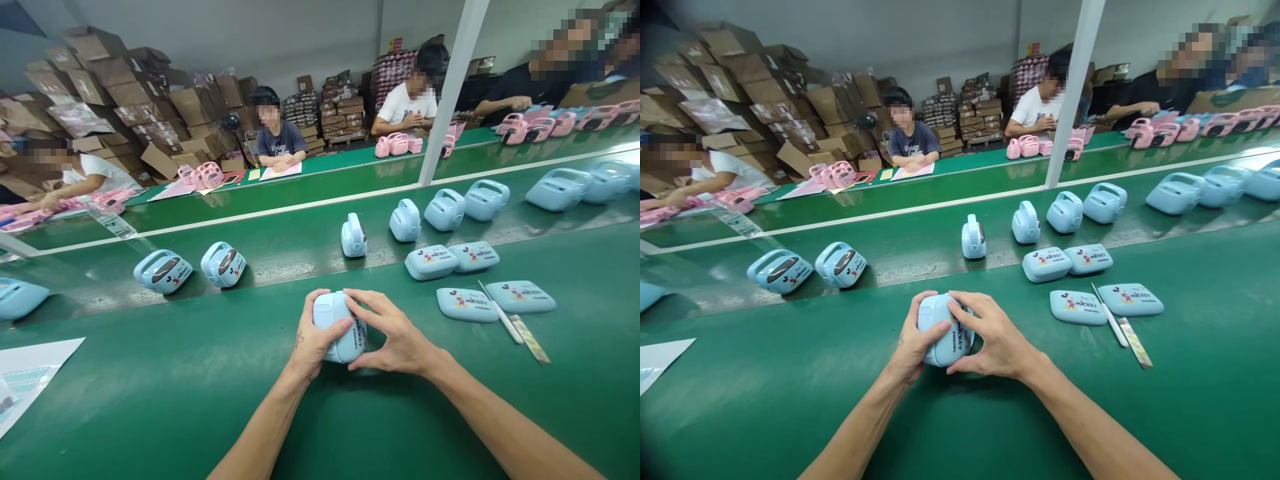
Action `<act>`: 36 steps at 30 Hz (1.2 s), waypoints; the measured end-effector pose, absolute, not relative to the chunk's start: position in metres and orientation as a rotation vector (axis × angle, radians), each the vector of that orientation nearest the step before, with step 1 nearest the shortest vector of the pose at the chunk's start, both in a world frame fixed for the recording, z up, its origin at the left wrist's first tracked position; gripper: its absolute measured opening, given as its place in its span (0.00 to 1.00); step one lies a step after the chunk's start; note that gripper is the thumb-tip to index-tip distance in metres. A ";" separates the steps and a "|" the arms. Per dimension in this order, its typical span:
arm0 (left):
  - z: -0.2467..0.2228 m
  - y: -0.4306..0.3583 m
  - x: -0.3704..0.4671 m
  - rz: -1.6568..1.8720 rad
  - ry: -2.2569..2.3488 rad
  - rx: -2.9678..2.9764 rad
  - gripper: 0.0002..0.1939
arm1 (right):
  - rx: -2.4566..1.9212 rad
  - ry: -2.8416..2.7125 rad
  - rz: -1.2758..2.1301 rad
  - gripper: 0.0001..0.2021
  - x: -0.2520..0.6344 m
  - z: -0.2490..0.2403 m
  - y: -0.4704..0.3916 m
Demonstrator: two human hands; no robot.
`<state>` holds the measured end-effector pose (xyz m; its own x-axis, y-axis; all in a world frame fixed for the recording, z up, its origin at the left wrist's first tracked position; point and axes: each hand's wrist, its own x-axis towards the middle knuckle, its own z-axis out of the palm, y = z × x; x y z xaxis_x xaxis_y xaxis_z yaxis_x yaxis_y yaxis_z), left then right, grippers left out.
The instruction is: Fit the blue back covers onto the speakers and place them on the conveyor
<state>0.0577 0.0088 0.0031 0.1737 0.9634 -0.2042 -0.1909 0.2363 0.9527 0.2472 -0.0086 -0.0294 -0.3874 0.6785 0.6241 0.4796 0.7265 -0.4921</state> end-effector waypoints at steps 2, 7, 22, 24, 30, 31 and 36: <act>0.005 0.009 0.057 1.030 1.061 0.980 0.35 | -0.892 -2.063 0.305 0.53 0.248 -0.028 -0.009; 0.006 0.011 0.058 1.009 1.063 0.971 0.35 | -0.898 -2.064 0.293 0.52 0.246 -0.025 -0.012; 0.012 0.010 0.058 0.995 1.067 0.918 0.38 | -0.952 -2.068 0.334 0.52 0.247 -0.021 -0.014; 0.013 0.009 0.059 0.996 1.066 0.921 0.38 | -0.950 -2.078 0.321 0.52 0.249 -0.019 -0.014; 0.013 0.007 0.060 1.017 1.058 0.929 0.36 | -0.963 -2.066 0.317 0.51 0.247 -0.021 -0.015; 0.013 0.007 0.060 1.015 1.055 0.929 0.35 | -0.965 -2.056 0.318 0.51 0.246 -0.023 -0.015; 0.013 0.009 0.059 1.013 1.037 0.913 0.35 | -0.922 -2.001 0.358 0.53 0.239 -0.026 -0.015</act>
